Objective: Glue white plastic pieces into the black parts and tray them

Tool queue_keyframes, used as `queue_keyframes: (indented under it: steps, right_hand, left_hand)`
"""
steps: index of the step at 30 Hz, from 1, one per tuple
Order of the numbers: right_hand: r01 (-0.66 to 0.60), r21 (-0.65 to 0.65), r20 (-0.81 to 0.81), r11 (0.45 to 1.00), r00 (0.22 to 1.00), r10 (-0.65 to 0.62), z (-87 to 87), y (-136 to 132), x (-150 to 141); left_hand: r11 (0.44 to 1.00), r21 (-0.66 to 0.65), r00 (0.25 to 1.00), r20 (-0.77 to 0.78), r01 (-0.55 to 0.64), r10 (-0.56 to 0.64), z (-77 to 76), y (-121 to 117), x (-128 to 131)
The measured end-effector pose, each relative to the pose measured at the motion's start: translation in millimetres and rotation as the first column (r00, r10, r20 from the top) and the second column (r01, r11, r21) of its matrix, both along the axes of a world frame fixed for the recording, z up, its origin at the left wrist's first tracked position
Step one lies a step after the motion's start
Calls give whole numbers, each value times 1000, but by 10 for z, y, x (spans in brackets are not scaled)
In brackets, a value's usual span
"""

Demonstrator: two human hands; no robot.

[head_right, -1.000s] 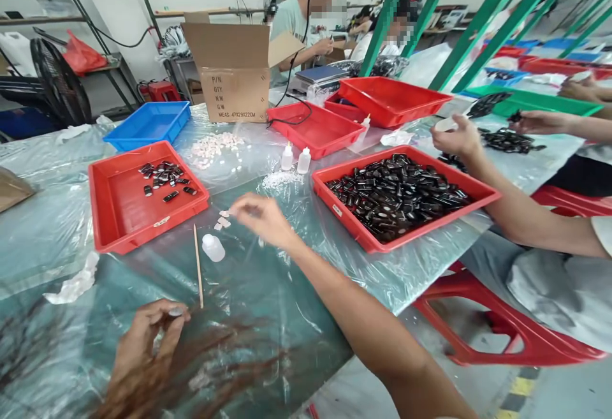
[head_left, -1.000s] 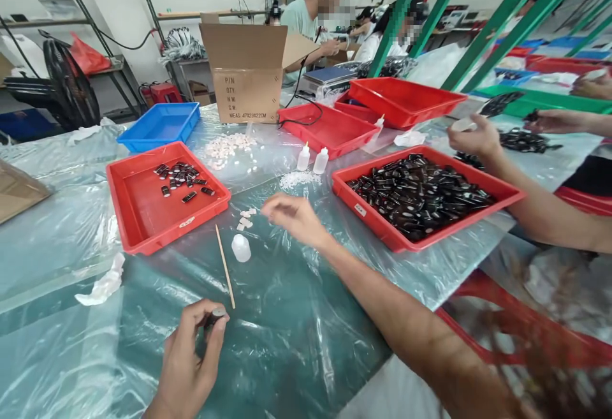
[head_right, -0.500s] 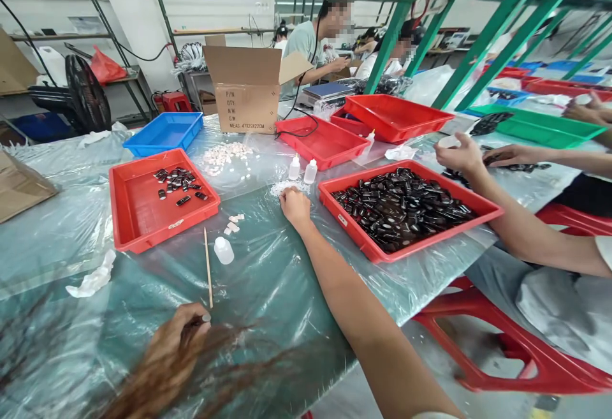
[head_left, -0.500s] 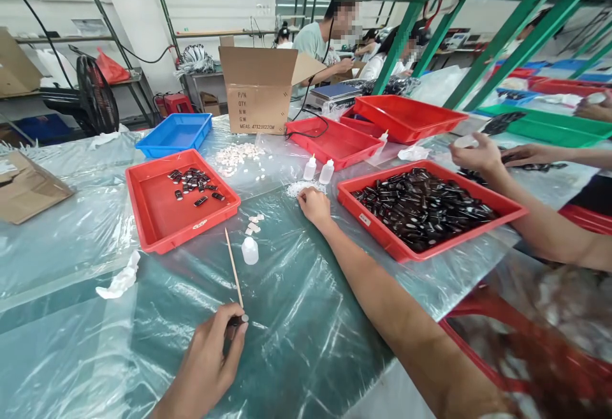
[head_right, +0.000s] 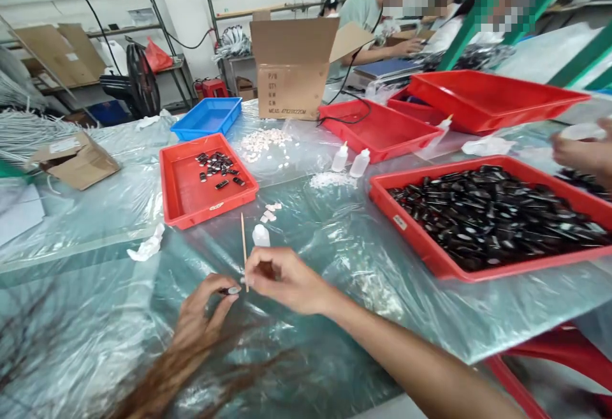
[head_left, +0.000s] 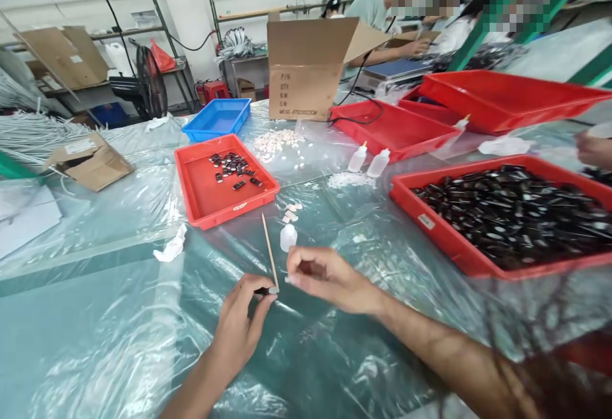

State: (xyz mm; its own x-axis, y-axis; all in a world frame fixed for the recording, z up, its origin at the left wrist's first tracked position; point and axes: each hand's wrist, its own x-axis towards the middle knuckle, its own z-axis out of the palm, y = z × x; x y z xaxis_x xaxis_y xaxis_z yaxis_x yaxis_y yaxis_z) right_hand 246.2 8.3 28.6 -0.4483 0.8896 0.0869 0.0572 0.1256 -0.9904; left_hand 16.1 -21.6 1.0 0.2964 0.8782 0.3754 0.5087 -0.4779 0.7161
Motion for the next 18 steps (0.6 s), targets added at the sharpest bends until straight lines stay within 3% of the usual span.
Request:
queue_keyframes:
  steps: [2, 6, 13, 18]
  right_hand:
    - [-91, -101, -50, 991, 995, 86, -32, -115, -153]
    - [-162, -257, -125, 953, 983, 134, -143, -108, -218]
    - [-248, -384, -250, 889, 955, 159, -275, -66, -204]
    - [-257, -435, -251, 863, 955, 158, -314, -27, -186]
  left_hand:
    - [1000, 22, 1000, -7, -15, 15, -22, 0, -4]
    - [999, 33, 1000, -29, -7, 8, -25, -16, 0]
    - [999, -33, 996, -88, 30, -33, 25, -46, 0]
    - [998, -50, 997, -70, 27, -30, -9, -54, -2]
